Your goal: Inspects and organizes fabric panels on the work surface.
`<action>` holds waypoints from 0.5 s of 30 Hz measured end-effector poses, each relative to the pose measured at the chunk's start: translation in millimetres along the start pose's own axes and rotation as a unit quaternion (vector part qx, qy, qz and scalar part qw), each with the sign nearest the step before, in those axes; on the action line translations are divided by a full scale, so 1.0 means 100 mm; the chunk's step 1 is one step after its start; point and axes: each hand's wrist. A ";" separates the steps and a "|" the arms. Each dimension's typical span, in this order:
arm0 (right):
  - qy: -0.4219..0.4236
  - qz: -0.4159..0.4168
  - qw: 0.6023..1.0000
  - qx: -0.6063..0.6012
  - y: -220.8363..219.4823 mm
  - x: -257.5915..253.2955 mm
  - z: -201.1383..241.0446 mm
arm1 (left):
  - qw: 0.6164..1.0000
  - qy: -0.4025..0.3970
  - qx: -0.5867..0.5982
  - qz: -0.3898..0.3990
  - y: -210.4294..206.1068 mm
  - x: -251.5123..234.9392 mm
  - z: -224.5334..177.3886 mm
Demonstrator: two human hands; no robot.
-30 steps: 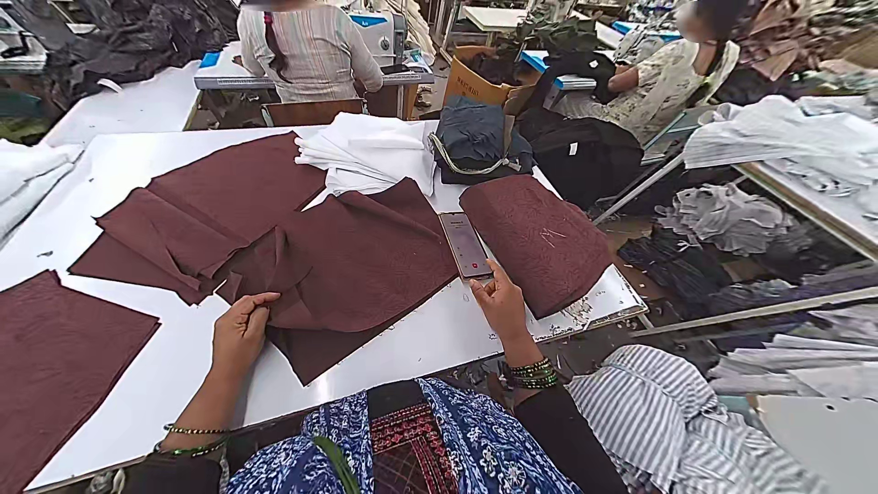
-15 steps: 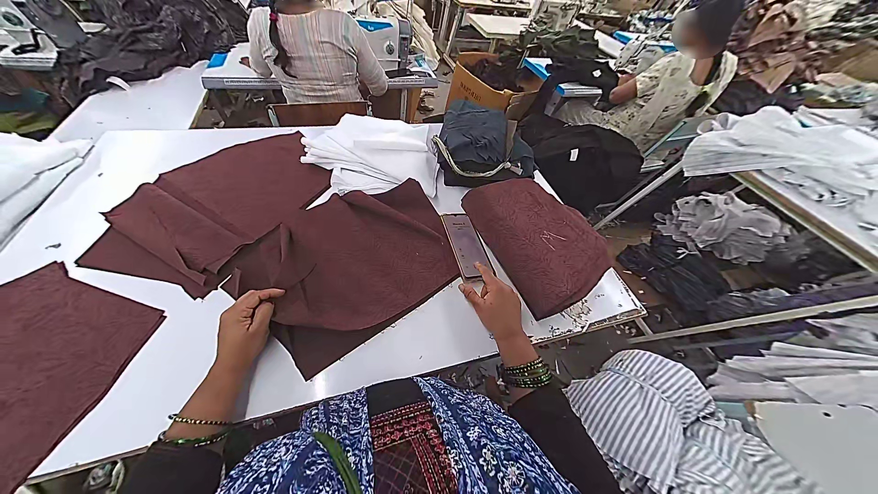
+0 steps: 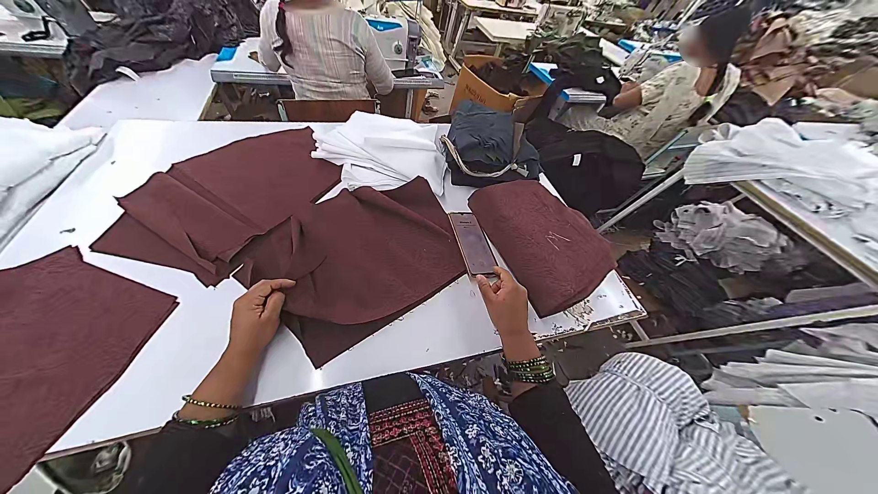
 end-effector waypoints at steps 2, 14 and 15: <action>-0.002 -0.004 1.000 0.002 -0.01 0.00 0.00 | 1.000 0.003 0.012 0.000 0.00 0.01 0.01; -0.071 -0.049 0.996 0.011 -0.15 -0.17 0.18 | 0.998 -0.022 0.007 0.057 0.13 0.09 0.02; -0.076 -0.041 0.996 0.023 -0.16 -0.23 0.20 | 0.998 -0.028 0.007 0.061 0.14 0.09 0.02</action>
Point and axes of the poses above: each hand's wrist, its own x-axis away from the middle knuckle, its own y-axis out of the back of the hand, z = x × y, and after that the axes turned 10 degrees about -x, right-handed
